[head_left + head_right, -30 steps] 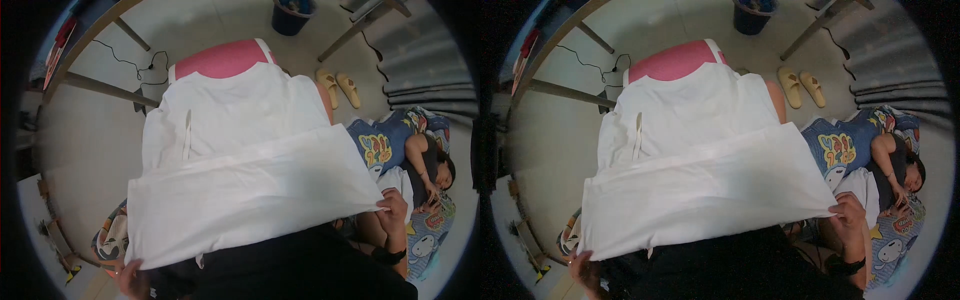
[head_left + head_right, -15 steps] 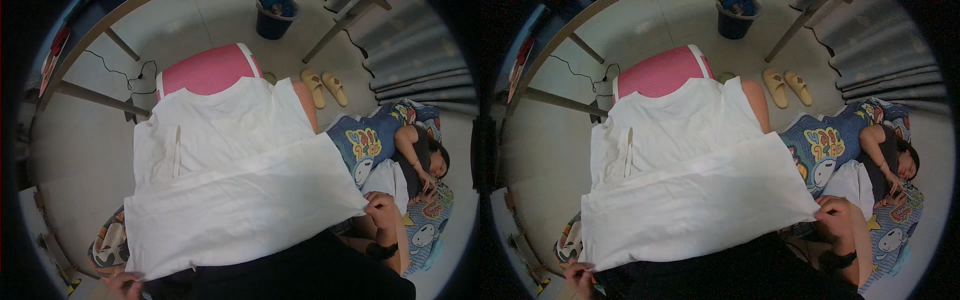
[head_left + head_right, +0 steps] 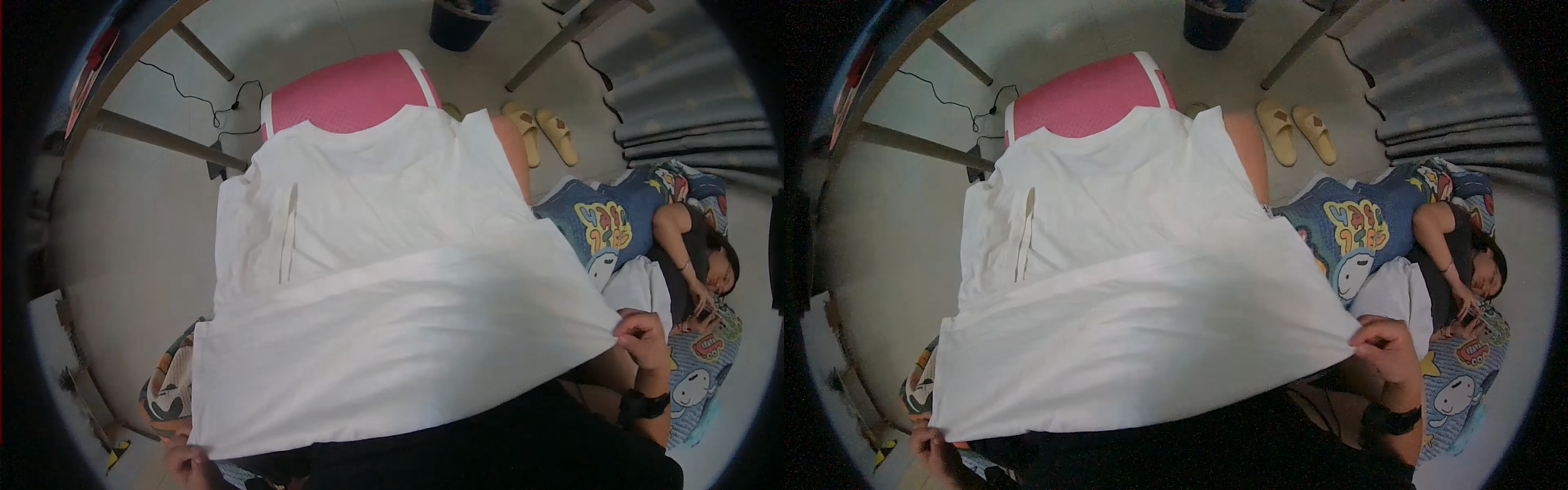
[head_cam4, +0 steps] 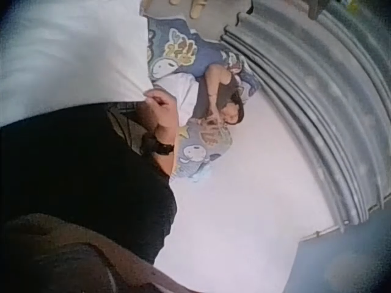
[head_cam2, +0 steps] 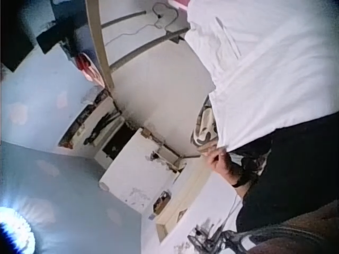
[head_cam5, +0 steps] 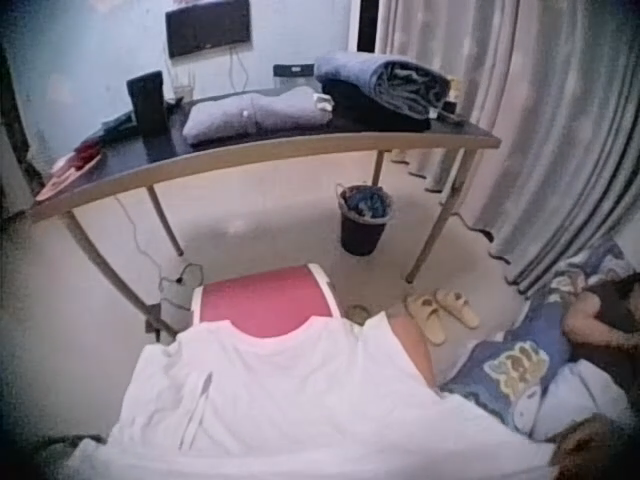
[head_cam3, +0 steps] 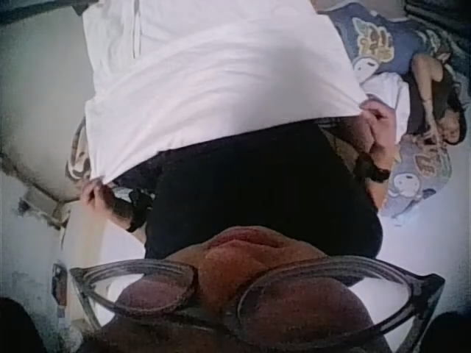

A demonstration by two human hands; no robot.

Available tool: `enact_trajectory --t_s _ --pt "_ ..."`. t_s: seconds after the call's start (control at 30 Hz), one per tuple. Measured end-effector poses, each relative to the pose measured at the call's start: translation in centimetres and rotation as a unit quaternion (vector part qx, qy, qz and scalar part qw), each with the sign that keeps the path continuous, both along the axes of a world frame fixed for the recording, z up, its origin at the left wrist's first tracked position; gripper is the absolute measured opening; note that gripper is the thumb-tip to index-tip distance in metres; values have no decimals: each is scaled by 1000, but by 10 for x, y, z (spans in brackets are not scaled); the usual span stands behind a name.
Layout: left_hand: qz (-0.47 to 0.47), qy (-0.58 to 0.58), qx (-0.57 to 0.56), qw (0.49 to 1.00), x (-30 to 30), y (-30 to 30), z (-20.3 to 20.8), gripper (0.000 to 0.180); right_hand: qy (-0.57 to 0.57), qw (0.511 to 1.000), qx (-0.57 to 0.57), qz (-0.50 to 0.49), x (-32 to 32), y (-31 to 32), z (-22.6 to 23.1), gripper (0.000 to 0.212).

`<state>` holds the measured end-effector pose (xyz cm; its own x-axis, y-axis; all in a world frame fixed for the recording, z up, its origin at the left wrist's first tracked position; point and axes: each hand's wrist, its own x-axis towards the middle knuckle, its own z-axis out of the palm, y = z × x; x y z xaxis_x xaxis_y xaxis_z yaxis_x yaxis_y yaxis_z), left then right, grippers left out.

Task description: The recorder folds a white t-shirt, puts on a wrist brace, and handles other laundry.

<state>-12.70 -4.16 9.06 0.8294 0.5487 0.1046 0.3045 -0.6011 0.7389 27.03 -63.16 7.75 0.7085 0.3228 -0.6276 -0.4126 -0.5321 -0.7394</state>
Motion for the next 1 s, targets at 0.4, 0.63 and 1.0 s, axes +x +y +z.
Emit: enact_trajectory --t_s 0.4,0.63,1.0 --pt "111 177 -155 966 24 -29 38 17 -243 946 -155 149 -15 26 16 24" --pt "-13 264 62 963 58 -25 32 18 -374 904 -71 196 7 20 13 15" --pt "104 -54 -272 955 290 96 -102 15 -188 968 148 -76 192 158 -99 26"
